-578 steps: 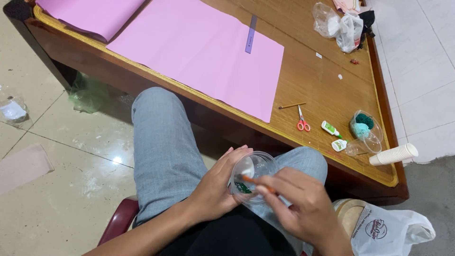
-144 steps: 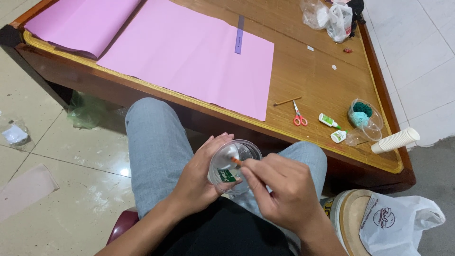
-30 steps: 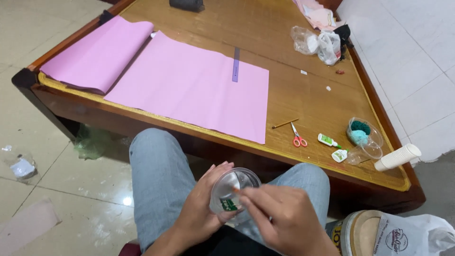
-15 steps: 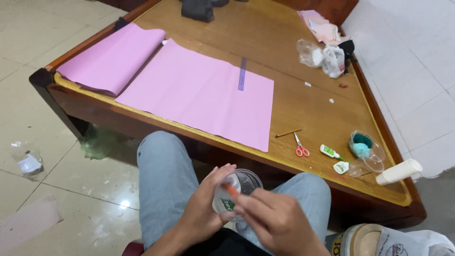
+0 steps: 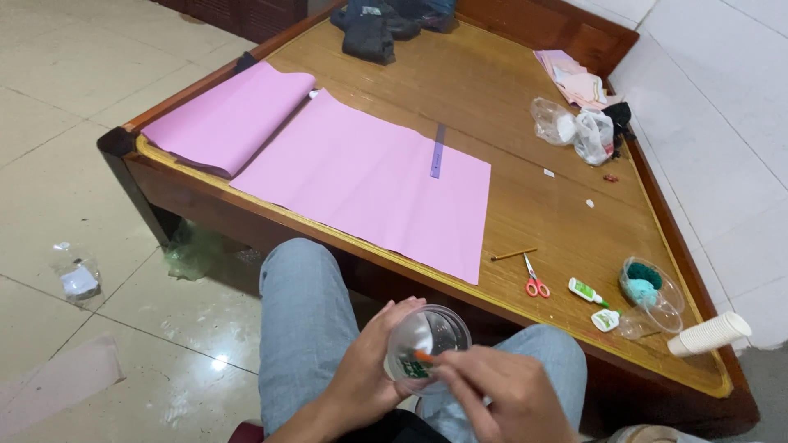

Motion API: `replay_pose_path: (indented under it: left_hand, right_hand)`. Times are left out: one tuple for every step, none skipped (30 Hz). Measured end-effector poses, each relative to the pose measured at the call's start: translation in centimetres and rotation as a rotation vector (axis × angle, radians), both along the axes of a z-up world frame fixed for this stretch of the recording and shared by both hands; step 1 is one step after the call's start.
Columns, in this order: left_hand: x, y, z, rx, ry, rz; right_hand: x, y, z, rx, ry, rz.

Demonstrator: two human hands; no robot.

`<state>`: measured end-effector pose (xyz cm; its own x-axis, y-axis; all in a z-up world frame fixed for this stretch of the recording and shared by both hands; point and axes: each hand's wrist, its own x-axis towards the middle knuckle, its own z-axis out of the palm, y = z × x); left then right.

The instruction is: Measuring and marking dimensions on a large sheet of pink paper using a ruler and pencil.

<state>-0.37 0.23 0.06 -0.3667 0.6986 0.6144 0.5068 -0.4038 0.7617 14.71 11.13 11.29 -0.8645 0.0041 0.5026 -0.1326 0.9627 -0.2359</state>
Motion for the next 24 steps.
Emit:
replay_pose_path:
  left_hand:
    - [0.2,0.0,0.0,-0.003,-0.004,-0.004]
    - [0.2,0.0,-0.1,-0.003,-0.005,0.001]
    - [0.2,0.0,-0.1,-0.003,0.004,0.002]
    - [0.2,0.1,-0.2,-0.004,0.013,0.004]
    - [0.1,0.1,-0.2,-0.003,0.014,0.002]
    - [0.1,0.1,-0.2,0.001,0.026,0.004]
    - [0.0,0.0,-0.2,0.003,0.035,0.007]
    - [-0.1,0.2,-0.2,0.001,0.034,0.005]
    - [-0.2,0.2,-0.4,-0.006,0.031,0.013]
    - [-0.2,0.3,-0.5,-0.014,0.029,0.022]
    - [-0.3,0.5,-0.7,-0.017,0.021,0.022]
    - [-0.5,0.7,-0.9,0.013,0.055,0.033]
    - [-0.4,0.8,-1.3,0.039,0.081,0.038]
    - [0.0,0.5,-1.1,0.032,0.066,0.032]
    - [0.1,0.3,-0.8,0.033,0.048,0.030]
    - [0.1,0.2,-0.5,0.034,0.029,0.028]
    - [0.0,0.1,-0.3,0.033,0.029,0.028]
    - [-0.1,0.0,-0.1,0.003,0.025,0.024]
    - [-0.2,-0.2,0.1,-0.027,0.020,0.021]
    - [-0.3,-0.1,0.1,-0.028,0.019,0.023]
    - [-0.2,0.0,0.0,-0.017,0.015,0.029]
    - [0.0,0.1,-0.1,-0.005,0.011,0.034]
    - [0.0,0.0,-0.1,-0.004,0.008,0.034]
    - [0.1,0.0,-0.1,-0.014,0.004,0.027]
  right_hand:
    - [0.2,0.2,-0.1,0.030,0.026,-0.081]
    - [0.0,0.1,0.0,0.030,0.025,-0.077]
    - [-0.2,0.0,0.2,0.062,0.045,-0.076]
    - [-0.4,-0.1,0.4,0.093,0.065,-0.075]
    - [-0.4,-0.2,0.3,0.094,0.066,-0.077]
    - [-0.3,-0.3,0.1,0.048,0.031,-0.015]
    - [-0.3,-0.4,0.0,0.001,-0.008,0.048]
    - [-0.2,-0.2,0.0,-0.001,-0.009,0.046]
    - [0.0,-0.1,0.0,-0.016,-0.017,0.012]
    - [0.2,0.0,0.0,-0.031,-0.024,-0.021]
    - [-0.1,0.0,0.4,-0.034,-0.032,-0.021]
    - [-0.4,0.1,0.9,0.009,0.006,-0.071]
    - [-0.5,0.0,1.3,0.049,0.036,-0.126]
    - [-0.4,-0.4,1.2,0.043,0.020,-0.132]
    - [-0.5,-0.6,1.2,0.034,0.002,-0.089]
    - [-0.7,-0.8,1.2,0.024,-0.016,-0.045]
    - [-0.5,-0.7,1.0,0.022,-0.017,-0.045]
    - [-0.3,-0.6,0.8,-0.031,-0.055,0.009]
    - [-0.2,-0.6,0.6,-0.083,-0.095,0.065]
    - [-0.3,-0.4,0.6,-0.084,-0.095,0.067]
    - [-0.2,-0.3,0.6,-0.061,-0.065,0.014]
    - [-0.2,-0.2,0.7,-0.038,-0.035,-0.039]
    - [-0.3,-0.4,0.8,-0.037,-0.037,-0.039]
    - [-0.4,-0.5,0.9,0.004,-0.029,-0.103]
